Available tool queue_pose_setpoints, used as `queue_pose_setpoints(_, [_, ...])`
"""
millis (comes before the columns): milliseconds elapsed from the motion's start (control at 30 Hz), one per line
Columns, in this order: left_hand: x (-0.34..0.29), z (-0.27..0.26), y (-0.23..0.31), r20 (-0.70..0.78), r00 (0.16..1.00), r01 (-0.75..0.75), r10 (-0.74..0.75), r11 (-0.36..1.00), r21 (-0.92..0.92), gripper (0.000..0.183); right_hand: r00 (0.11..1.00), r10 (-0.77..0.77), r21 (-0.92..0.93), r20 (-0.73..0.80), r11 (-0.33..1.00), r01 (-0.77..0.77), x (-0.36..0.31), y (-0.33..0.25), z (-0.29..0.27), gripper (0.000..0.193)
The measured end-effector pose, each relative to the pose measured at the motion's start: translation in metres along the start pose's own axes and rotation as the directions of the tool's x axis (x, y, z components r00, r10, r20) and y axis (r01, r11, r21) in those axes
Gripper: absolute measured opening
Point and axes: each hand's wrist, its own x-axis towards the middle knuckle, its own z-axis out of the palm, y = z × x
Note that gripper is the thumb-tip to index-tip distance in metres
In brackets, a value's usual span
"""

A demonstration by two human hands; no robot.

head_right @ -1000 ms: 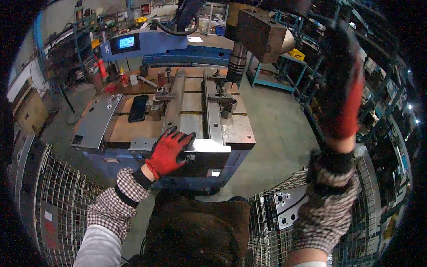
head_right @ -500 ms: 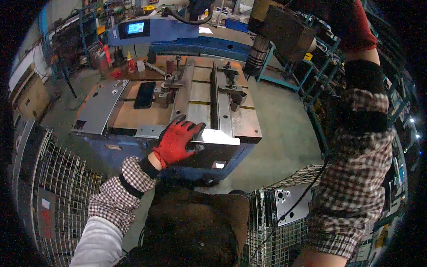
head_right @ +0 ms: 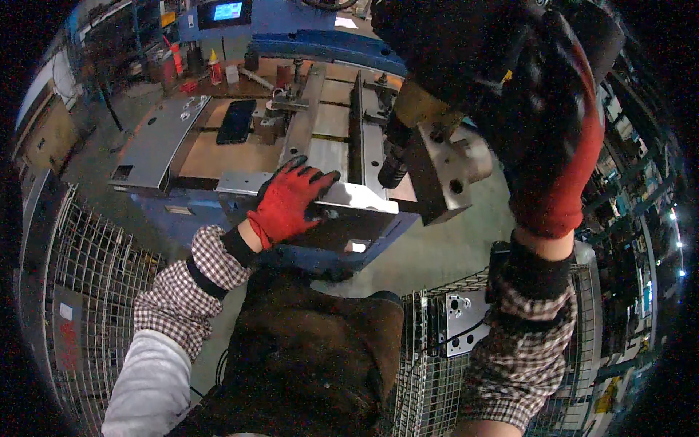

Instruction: Using a hydraulic or mechanical punch press to create holes in metal plates.

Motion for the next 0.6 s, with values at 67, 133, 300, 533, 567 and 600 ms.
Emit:
queue_pose_setpoints(67, [-0.001, 0.002, -0.002, -0.016, 1.0, -0.02, 0.02, 1.0, 0.005, 0.09, 1.0, -0.019, -0.027, -0.001, 0.999, 0.019, -0.01, -0.005, 0.0, 0.047])
queue_pose_setpoints(133, [-0.001, 0.004, -0.003, -0.016, 1.0, -0.013, 0.013, 1.0, -0.007, 0.09, 1.0, -0.031, -0.054, 0.001, 0.998, 0.031, -0.016, -0.008, 0.003, 0.047])
queue_pose_setpoints(300, [0.001, 0.0, -0.002, 0.021, 1.0, 0.012, -0.013, 0.999, 0.034, 0.09, 0.997, -0.076, -0.107, 0.016, 0.991, 0.077, -0.014, -0.01, 0.013, 0.047])
queue_pose_setpoints(533, [0.001, 0.001, -0.001, 0.014, 1.0, 0.016, -0.016, 1.0, 0.012, 0.09, 0.992, -0.119, -0.172, 0.036, 0.977, 0.123, -0.012, -0.009, 0.018, 0.047])
queue_pose_setpoints(567, [0.0, 0.0, -0.002, 0.008, 1.0, 0.011, -0.011, 1.0, 0.006, 0.089, 0.991, -0.127, -0.177, 0.037, 0.975, 0.132, -0.012, -0.008, 0.02, 0.047])
queue_pose_setpoints(600, [-0.001, 0.001, -0.002, 0.004, 1.0, 0.002, -0.002, 1.0, -0.002, 0.088, 0.99, -0.135, -0.187, 0.038, 0.972, 0.14, -0.012, -0.008, 0.021, 0.047])
